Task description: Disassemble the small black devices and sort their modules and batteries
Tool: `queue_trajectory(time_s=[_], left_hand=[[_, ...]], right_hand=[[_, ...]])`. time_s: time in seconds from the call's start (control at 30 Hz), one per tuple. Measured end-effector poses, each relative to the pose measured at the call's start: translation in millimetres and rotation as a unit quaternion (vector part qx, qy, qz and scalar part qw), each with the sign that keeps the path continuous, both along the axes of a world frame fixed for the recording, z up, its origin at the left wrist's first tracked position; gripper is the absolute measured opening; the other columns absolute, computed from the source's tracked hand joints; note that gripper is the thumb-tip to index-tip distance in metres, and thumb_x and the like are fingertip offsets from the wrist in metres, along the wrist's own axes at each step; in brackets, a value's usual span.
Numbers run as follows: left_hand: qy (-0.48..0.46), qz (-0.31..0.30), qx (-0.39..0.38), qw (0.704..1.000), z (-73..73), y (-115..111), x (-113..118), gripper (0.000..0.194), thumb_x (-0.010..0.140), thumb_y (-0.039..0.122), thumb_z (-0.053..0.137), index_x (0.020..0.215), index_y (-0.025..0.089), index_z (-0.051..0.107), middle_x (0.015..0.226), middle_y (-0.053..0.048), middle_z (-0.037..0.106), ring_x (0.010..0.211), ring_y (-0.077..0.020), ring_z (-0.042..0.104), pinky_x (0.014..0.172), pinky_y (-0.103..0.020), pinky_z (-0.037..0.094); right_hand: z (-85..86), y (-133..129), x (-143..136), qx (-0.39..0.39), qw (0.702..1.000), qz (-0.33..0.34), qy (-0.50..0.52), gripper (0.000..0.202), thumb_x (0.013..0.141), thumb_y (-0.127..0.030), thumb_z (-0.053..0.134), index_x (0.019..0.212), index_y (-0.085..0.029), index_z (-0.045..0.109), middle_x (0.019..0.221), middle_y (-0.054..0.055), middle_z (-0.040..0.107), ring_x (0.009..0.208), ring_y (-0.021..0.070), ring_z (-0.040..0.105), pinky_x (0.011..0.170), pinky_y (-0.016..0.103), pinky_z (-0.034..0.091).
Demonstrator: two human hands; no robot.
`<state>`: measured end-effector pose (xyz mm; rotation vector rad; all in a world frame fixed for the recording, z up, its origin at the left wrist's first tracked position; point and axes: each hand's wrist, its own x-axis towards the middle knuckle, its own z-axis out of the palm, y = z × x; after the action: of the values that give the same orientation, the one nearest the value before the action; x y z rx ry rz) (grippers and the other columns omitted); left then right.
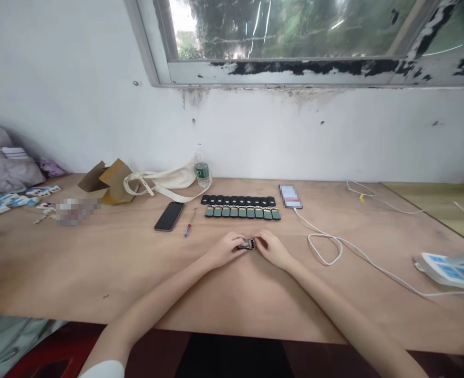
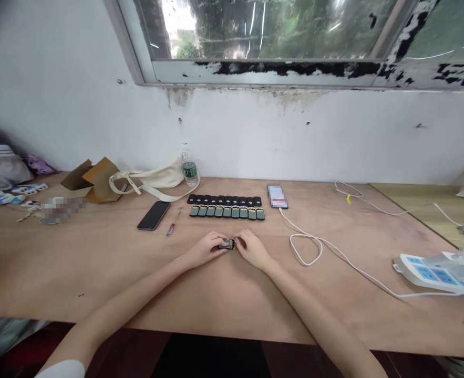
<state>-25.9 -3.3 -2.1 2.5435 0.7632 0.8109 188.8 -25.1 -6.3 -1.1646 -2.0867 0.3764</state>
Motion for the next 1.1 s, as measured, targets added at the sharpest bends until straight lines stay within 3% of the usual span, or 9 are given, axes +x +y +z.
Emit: queue_trajectory(time_s=[0.13, 0.33, 0.53, 0.7, 0.9, 1.1], left_hand=[[-0.02, -0.002, -0.005, 1.0, -3.3, -2.0, -2.4, 0.016, 0.088, 0.027, 0.055, 0.097, 0.02, 0.065, 0.11, -0.007, 0.064, 0.1, -0.0182, 0.057, 0.089, -0.032, 0.048], [-0.039, 0.004, 0.002, 0.999, -6.6, -4.3, -4.8, 0.019, 0.089, 0.029, 0.053, 0.098, 0.021, 0.068, 0.113, -0.008, 0.063, 0.103, -0.0185, 0.057, 0.09, -0.033, 0.048], [-0.05, -0.005, -0.007, 0.999, -11.7, -1.6, -5.8, 0.02, 0.088, 0.028, 0.055, 0.102, 0.02, 0.067, 0.11, -0.009, 0.064, 0.102, -0.0187, 0.057, 0.09, -0.034, 0.048], [-0.043, -0.003, -0.015, 0.999, -7.8, -2.6, -5.8, 0.019, 0.089, 0.028, 0.054, 0.101, 0.021, 0.068, 0.111, -0.008, 0.064, 0.101, -0.0187, 0.057, 0.09, -0.034, 0.048], [-0.03, 0.005, -0.01, 0.999, -7.1, -2.6, -5.4, 0.02, 0.088, 0.028, 0.055, 0.101, 0.021, 0.068, 0.109, -0.009, 0.065, 0.101, -0.0195, 0.058, 0.089, -0.035, 0.049], [-0.022, 0.007, 0.0, 1.0, -10.4, -3.7, -2.9, 0.02, 0.089, 0.027, 0.054, 0.101, 0.02, 0.068, 0.109, -0.009, 0.065, 0.099, -0.0195, 0.057, 0.087, -0.035, 0.049]], right_hand=[[2.7, -5.5, -4.2, -0.012, 0.999, 0.024, 0.03, 0.016, 0.09, -0.021, 0.049, 0.092, -0.022, 0.064, 0.092, 0.005, 0.066, 0.09, 0.0185, 0.06, 0.082, 0.035, 0.05], [-1.1, -4.3, -1.3, -0.028, 0.998, 0.056, 0.029, 0.023, 0.09, -0.03, 0.051, 0.106, -0.029, 0.068, 0.108, 0.004, 0.068, 0.101, 0.0209, 0.062, 0.088, 0.038, 0.051], [-4.9, -3.5, 2.7, -0.031, 0.996, 0.077, -0.015, 0.028, 0.092, -0.029, 0.047, 0.115, -0.027, 0.064, 0.117, 0.006, 0.065, 0.109, 0.0223, 0.06, 0.094, 0.042, 0.05], [-3.3, -8.1, -1.7, -0.014, 0.997, 0.071, -0.016, 0.029, 0.093, -0.026, 0.045, 0.117, -0.027, 0.06, 0.116, 0.007, 0.064, 0.107, 0.0219, 0.06, 0.092, 0.042, 0.05], [2.8, -7.4, -12.8, -0.035, 0.998, 0.034, 0.04, 0.019, 0.092, -0.022, 0.042, 0.097, -0.021, 0.06, 0.097, 0.008, 0.062, 0.093, 0.0195, 0.059, 0.085, 0.037, 0.05], [-2.8, 2.7, -16.5, -0.057, 0.995, -0.005, 0.083, 0.027, 0.094, -0.022, 0.034, 0.08, -0.019, 0.056, 0.083, 0.007, 0.058, 0.082, 0.0187, 0.056, 0.079, 0.035, 0.048]])
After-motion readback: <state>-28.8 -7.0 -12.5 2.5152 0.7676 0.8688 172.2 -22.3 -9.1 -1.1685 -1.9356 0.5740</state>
